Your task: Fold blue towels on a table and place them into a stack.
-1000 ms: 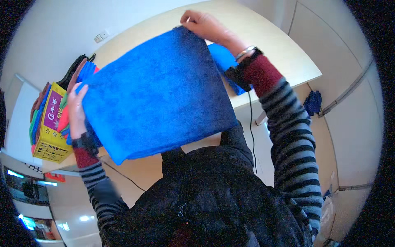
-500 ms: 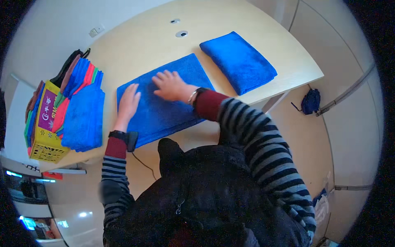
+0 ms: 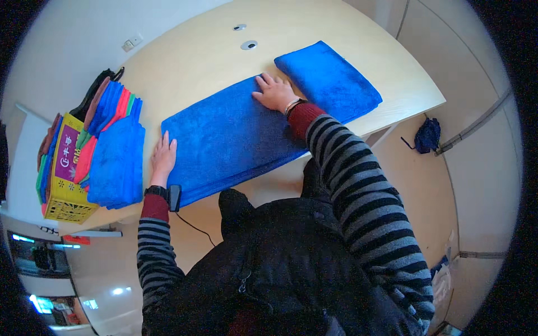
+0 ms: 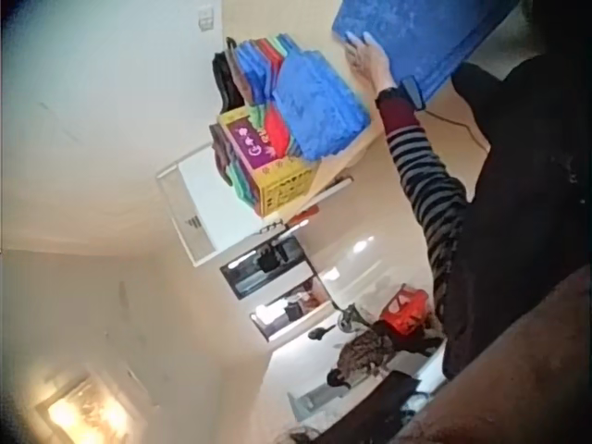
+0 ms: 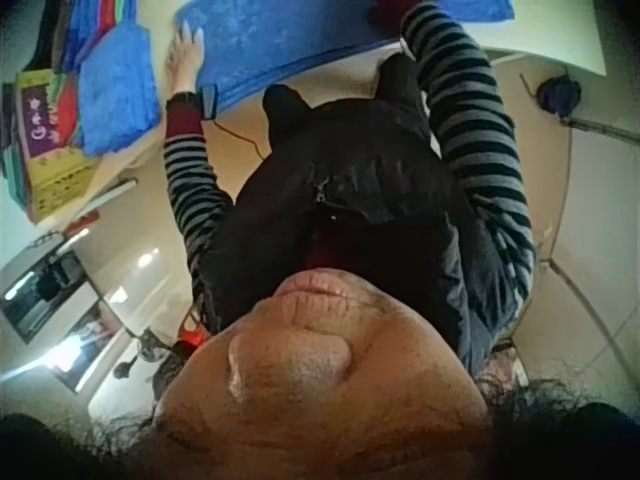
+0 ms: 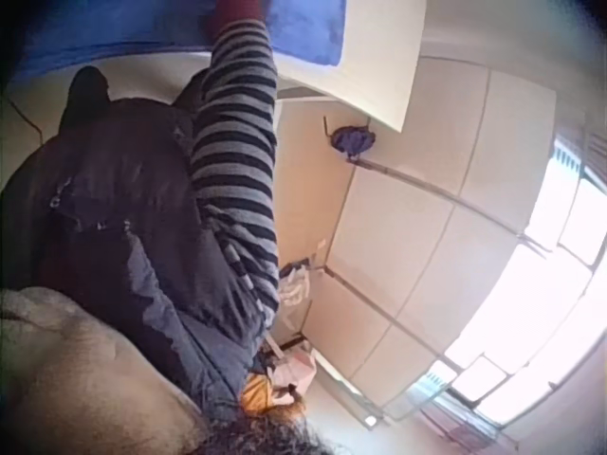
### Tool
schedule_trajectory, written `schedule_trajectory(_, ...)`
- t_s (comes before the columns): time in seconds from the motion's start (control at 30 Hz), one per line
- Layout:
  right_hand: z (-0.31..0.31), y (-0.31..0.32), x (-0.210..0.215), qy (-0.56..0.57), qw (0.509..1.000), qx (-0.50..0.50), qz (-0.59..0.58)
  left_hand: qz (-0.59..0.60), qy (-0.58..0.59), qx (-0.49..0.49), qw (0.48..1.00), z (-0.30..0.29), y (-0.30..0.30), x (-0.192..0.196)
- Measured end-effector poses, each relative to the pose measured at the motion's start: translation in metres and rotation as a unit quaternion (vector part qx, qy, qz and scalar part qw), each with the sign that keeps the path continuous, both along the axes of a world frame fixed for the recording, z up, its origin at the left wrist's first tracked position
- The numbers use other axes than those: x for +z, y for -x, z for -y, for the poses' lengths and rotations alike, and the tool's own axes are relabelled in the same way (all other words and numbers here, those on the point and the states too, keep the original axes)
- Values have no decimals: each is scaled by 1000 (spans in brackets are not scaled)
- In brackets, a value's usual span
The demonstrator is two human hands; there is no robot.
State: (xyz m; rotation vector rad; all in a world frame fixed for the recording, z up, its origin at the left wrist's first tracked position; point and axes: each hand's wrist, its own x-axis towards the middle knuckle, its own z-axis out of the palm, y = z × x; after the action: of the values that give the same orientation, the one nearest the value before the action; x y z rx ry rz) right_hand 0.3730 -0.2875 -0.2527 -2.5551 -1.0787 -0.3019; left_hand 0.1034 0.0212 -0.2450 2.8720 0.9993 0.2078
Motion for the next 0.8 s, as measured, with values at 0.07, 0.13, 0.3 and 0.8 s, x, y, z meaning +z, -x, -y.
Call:
schedule_trajectory(0.07, 6, -8, 6, 91, 994, -57, 5, -91, -22, 26, 995, 5, -4, 19)
schedule_trajectory(0.13, -3, -5, 14, 135, 988, -80, 9, -89, -58, -2, 994, 17, -18, 33)
schedule_trajectory(0.3, -94, 59, 20, 75, 984, 105, 123, 48, -115, -222, 967, 41, -91, 10)
schedule_trajectory(0.8, 22, -99, -66, 17, 993, 100, 58, 132, 1, -47, 990, 30, -46, 2)
